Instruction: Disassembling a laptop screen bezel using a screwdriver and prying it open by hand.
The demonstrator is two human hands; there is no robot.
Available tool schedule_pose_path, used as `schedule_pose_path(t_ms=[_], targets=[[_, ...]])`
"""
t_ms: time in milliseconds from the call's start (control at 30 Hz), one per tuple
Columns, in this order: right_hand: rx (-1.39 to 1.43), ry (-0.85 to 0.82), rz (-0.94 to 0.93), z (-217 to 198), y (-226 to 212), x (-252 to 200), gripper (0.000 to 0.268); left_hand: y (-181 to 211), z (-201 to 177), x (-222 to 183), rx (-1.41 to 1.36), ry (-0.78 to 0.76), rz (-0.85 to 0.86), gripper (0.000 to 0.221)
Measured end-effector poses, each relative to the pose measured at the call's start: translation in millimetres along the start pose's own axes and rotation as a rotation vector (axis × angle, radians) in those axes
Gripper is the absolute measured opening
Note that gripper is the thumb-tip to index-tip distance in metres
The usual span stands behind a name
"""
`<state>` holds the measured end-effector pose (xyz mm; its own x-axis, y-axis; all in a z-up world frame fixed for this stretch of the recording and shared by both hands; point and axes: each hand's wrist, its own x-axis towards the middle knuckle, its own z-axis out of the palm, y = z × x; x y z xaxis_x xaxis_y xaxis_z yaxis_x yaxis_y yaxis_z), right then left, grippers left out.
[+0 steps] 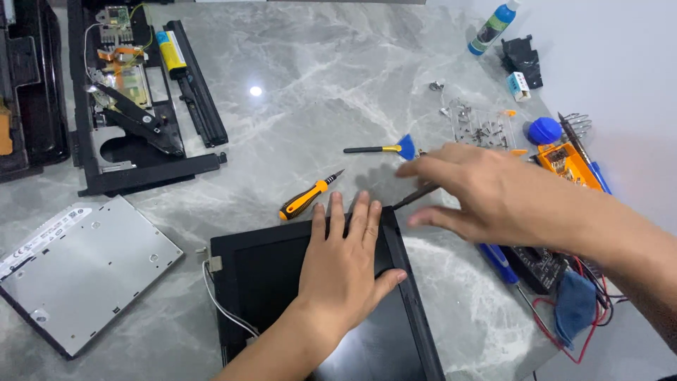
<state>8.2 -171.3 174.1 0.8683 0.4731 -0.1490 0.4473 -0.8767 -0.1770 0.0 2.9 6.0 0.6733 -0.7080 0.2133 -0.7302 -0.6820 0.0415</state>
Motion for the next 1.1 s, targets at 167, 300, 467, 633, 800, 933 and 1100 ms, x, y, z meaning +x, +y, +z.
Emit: schedule_pose_path(t_ms=[167, 300, 467, 633, 800, 933, 1100], targets=[[-0.103, 0.07, 0.031, 2.8, -1.9, 4.1, 0.028, -0.5, -3.6, -0.3, 0.011, 0.049, -0.007, 0.095], [-0.122, -0.073, 0.037, -2.0, 1.9, 0.4, 0.057, -0.6, -1.6, -2.3, 0.037, 0.037, 0.0, 0.094], [-0.204, 0.041, 0.055, 2.4, -2.9, 0.9, 0.036, -0.3, -2.1, -2.5, 0.038, 0.061, 0.003, 0.095], [-0.198, -0.074, 0.124, 7.9, 0.4, 0.8, 0.052, -1.0, 1.4, -2.4, -0.013, 0.074, 0.004, 0.096], [-0.032, -0.008, -0.01, 0.3, -11.2, -2.3, 0.048, -0.3, 1.7, -2.3, -0.019, 0.071, 0.003, 0.096], [-0.419, 0.205, 0.089, 16.2, -0.5, -0.9, 0.04, -1.9, 3.0, -2.3, -0.066, 0.084, 0.021, 0.095], [-0.108, 0.025, -0.016, 5.2, -2.0, -3.4, 0.041, -2.1, 5.8, -1.9, -0.026, 0.059, 0.027, 0.095]])
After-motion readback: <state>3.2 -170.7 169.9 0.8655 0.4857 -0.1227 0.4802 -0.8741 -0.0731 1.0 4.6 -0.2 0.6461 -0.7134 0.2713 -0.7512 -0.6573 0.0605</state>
